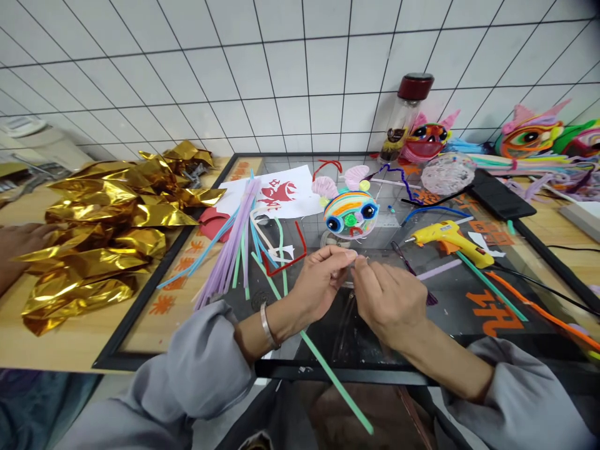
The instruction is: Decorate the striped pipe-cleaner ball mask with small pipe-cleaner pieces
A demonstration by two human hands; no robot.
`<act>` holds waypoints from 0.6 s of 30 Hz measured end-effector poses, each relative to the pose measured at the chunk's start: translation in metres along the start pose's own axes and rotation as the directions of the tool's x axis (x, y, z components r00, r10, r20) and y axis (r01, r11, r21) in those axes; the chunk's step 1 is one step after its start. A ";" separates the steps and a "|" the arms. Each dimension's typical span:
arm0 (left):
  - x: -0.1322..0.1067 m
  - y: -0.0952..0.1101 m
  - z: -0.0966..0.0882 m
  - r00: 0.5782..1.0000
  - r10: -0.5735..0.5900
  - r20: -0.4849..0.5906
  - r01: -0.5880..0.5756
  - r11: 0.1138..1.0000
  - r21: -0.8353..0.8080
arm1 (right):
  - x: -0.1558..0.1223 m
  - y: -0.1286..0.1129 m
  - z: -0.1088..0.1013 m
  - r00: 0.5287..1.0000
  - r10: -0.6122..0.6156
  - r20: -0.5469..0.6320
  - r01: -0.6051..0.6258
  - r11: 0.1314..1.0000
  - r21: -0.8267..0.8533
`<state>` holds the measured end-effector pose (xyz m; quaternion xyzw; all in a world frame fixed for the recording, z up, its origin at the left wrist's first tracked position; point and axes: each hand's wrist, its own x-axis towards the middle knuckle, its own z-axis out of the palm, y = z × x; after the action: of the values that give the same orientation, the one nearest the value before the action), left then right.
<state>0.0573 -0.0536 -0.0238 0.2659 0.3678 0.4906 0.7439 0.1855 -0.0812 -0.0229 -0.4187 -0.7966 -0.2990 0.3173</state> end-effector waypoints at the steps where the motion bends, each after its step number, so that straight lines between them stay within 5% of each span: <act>1: 0.000 -0.002 0.001 0.999 -0.003 -0.034 0.003 1.000 -0.020 | 0.001 -0.002 0.001 1.000 0.009 0.019 -0.008 1.000 -0.025; 13: 0.007 -0.010 0.000 0.983 -0.024 -0.182 -0.004 0.989 -0.150 | 0.018 0.004 0.009 0.994 0.062 0.094 -0.059 0.998 -0.031; 18: 0.006 -0.011 -0.001 0.992 0.002 -0.124 -0.016 0.993 -0.114 | 0.016 0.005 0.013 0.991 0.119 0.056 -0.124 0.988 0.094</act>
<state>0.0637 -0.0524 -0.0348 0.1935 0.3829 0.5299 0.7315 0.1794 -0.0610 -0.0175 -0.4580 -0.7909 -0.2295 0.3347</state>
